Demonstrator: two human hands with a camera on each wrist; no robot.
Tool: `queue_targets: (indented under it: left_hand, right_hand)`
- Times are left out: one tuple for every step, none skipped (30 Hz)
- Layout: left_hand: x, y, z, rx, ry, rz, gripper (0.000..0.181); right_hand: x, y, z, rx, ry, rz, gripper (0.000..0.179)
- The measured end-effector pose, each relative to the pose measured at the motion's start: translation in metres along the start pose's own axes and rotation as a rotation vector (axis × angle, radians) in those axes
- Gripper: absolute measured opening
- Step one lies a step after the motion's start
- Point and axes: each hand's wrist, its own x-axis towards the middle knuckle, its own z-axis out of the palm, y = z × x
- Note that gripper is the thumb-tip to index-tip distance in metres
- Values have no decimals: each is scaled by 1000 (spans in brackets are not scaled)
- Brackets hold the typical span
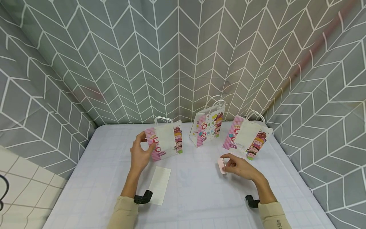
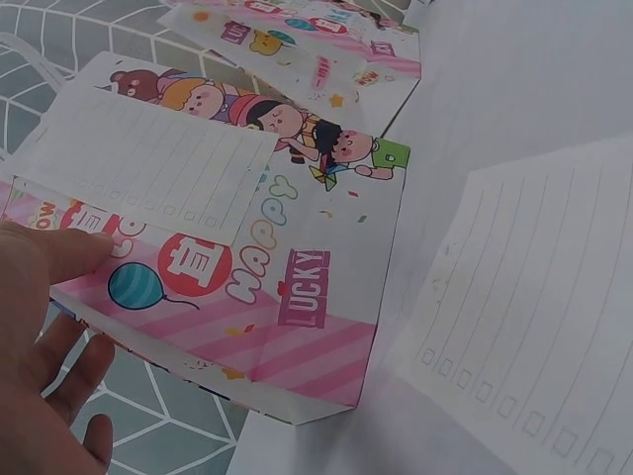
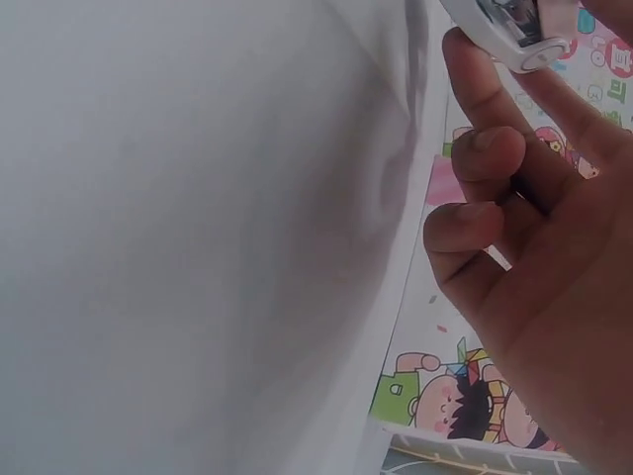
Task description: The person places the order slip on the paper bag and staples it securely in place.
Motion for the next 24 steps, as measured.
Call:
queue_targets:
  left_hand:
    - [0,-1,-1,2,4,-5,62]
    - [0,-1,-1,3,8,-10,62]
    - [0,-2,-2,8,12,-13,61]
    - [1,-2,-3,10,15,-17,61]
    - [1,-3,-3,13,18,-19,61]
    - [1,-4,-4,17,22,-22,60]
    - [2,-4,-4,20,28,-24,60]
    - [2,-4,-5,22,34,-26,59]
    - [2,-4,-6,24,41,-28,58]
    - [3,-4,-6,29,49,-32,58]
    - [3,-4,-6,35,59,-34,57]
    - [3,-4,-7,40,69,-38,56]
    - [3,-4,-7,44,79,-41,56]
    - [3,-4,-8,47,88,-43,55]
    - [4,-5,-9,51,96,-46,55]
    - [4,-6,-9,55,104,-47,55]
    - [4,-6,-10,53,110,-49,55]
    - [4,-7,-11,52,114,-53,55]
    - [4,-8,-12,48,119,-60,55]
    - [3,-9,-13,47,121,-65,54]
    - [3,-10,-14,44,123,-70,54]
    - [3,-10,-15,43,126,-73,54]
    - [3,-11,-16,39,131,-76,54]
    - [3,-12,-17,37,137,-76,54]
  right_hand:
    - [0,1,0,-2,-7,-3,52]
    - [-1,3,0,-2,-14,0,52]
    - [-1,4,0,1,-22,5,52]
    - [-1,5,0,7,-31,11,52]
    - [-1,7,0,15,-39,20,52]
    - [-1,8,0,23,-46,29,51]
    - [-1,9,0,31,-52,38,51]
    - [-1,10,0,40,-56,48,51]
    - [-1,10,0,43,-61,53,51]
    - [-2,11,-1,48,-64,59,52]
    - [-2,11,-1,48,-65,63,52]
    - [-3,10,-2,54,-66,64,52]
    - [-3,10,-2,56,-67,64,52]
    - [-3,10,-3,58,-67,64,53]
    - [-4,10,-4,57,-67,65,53]
    - [-4,10,-4,58,-69,66,53]
    - [-5,11,-5,58,-70,65,53]
    - [-5,12,-5,58,-72,64,54]
    - [-6,13,-5,55,-71,67,54]
    - [-6,14,-5,52,-69,72,54]
    - [-7,15,-6,49,-68,73,54]
    - [-7,15,-6,45,-66,73,54]
    - [-8,16,-7,40,-60,73,54]
    - [-8,17,-7,38,-54,74,54]
